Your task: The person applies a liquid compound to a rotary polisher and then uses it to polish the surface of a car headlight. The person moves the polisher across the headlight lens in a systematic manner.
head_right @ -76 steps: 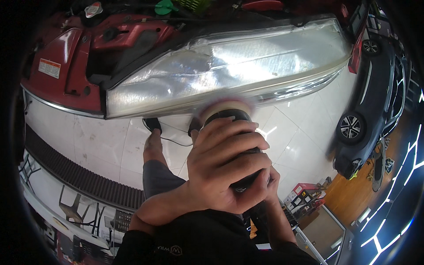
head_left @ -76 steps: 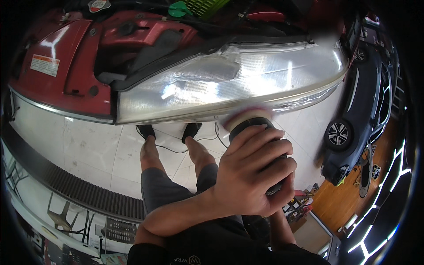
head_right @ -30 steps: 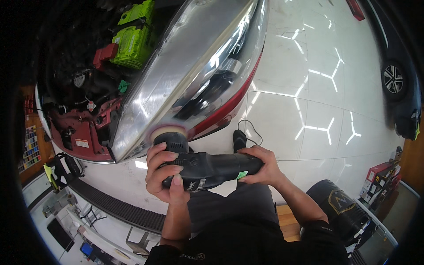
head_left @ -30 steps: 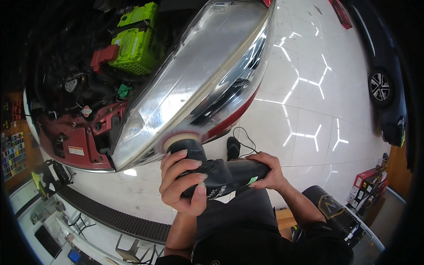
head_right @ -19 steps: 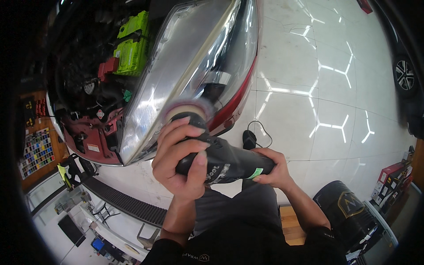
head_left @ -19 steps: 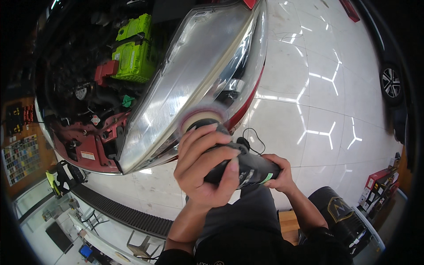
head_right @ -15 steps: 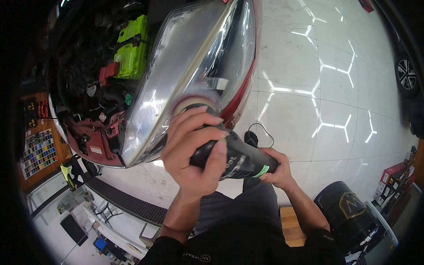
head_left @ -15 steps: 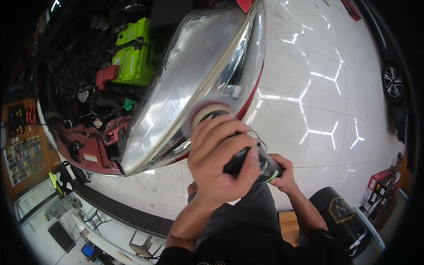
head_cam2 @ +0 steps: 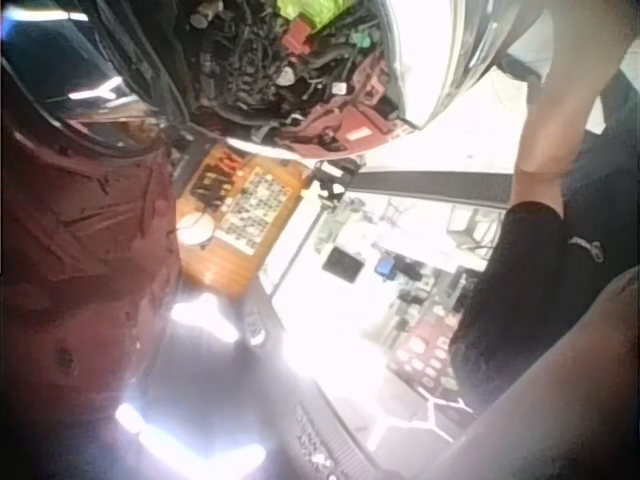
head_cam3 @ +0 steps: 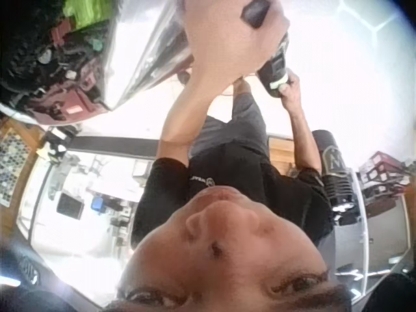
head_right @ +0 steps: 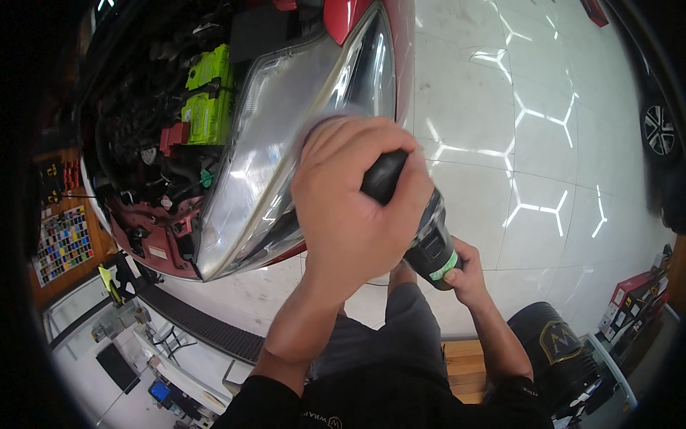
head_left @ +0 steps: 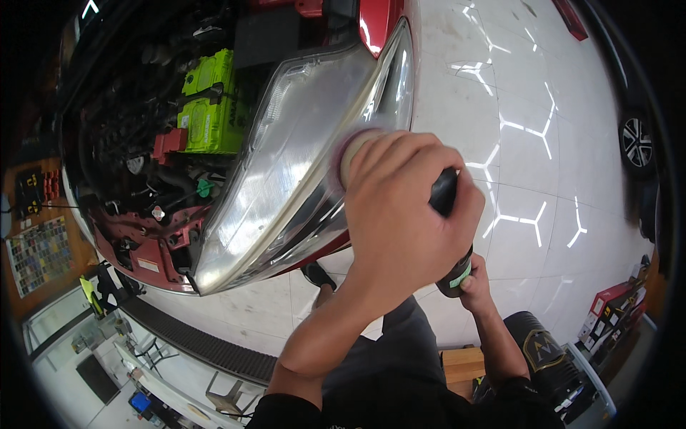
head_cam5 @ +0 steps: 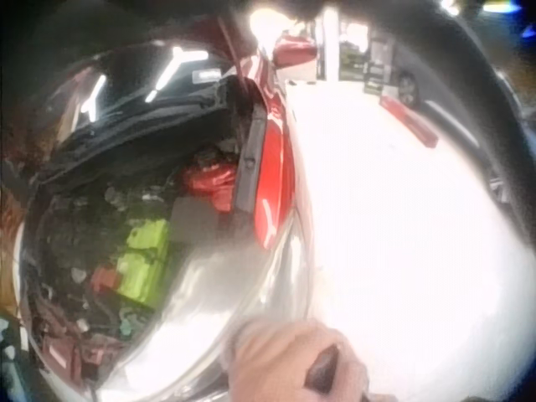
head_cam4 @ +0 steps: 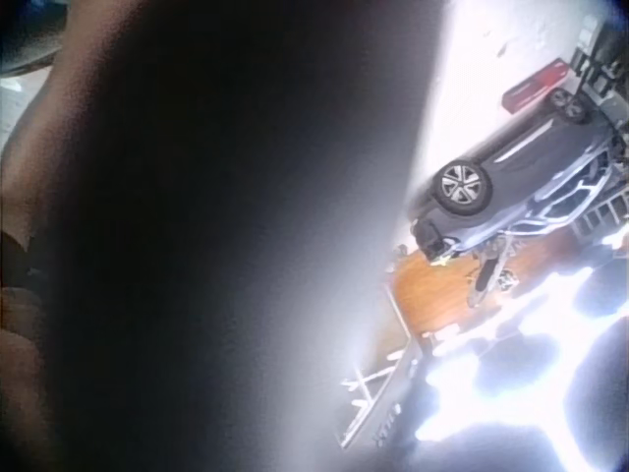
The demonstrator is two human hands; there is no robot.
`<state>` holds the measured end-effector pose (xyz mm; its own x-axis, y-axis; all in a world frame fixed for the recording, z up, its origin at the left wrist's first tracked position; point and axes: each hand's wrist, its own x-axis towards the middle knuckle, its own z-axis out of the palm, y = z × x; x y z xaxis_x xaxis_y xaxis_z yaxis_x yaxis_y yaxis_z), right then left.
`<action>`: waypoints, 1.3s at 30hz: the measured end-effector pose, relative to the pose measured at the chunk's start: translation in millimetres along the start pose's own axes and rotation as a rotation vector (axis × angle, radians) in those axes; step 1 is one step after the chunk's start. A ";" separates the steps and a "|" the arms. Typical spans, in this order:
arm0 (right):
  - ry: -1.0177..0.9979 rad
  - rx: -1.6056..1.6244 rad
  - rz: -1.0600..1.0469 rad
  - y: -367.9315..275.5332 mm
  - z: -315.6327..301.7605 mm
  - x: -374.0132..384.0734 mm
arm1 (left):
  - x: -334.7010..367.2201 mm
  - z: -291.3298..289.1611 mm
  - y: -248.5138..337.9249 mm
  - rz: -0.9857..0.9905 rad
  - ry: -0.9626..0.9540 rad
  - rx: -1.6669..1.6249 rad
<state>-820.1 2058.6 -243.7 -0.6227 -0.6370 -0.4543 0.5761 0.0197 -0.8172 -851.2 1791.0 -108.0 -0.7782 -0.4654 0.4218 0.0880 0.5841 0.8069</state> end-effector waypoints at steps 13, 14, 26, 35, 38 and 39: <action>0.070 -0.058 0.050 -62.1 -8.3 9.1 | 33.1 20.8 7.6 -0.103 0.140 -0.002; 0.072 -0.056 0.060 -62.5 -8.0 4.6 | 29.7 17.6 8.3 -0.108 0.142 -0.025; 0.061 -0.459 0.142 -102.0 23.5 -32.8 | -45.3 -66.3 -14.4 -0.124 0.247 -0.262; -0.038 -0.674 0.235 -152.6 19.1 -13.6 | -52.0 -72.3 -6.7 -0.316 0.253 -0.277; -0.098 -0.713 0.253 -171.0 12.3 -3.5 | -46.9 -70.8 -1.7 -0.381 0.249 -0.288; -0.115 -0.735 0.258 -177.3 10.6 -1.2 | -45.0 -70.5 0.2 -0.403 0.246 -0.289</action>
<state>-915.9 2047.7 -94.5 -0.4353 -0.6182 -0.6545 0.1717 0.6567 -0.7344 -772.3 1765.1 -97.6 -0.6204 -0.7762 0.1119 0.0068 0.1374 0.9905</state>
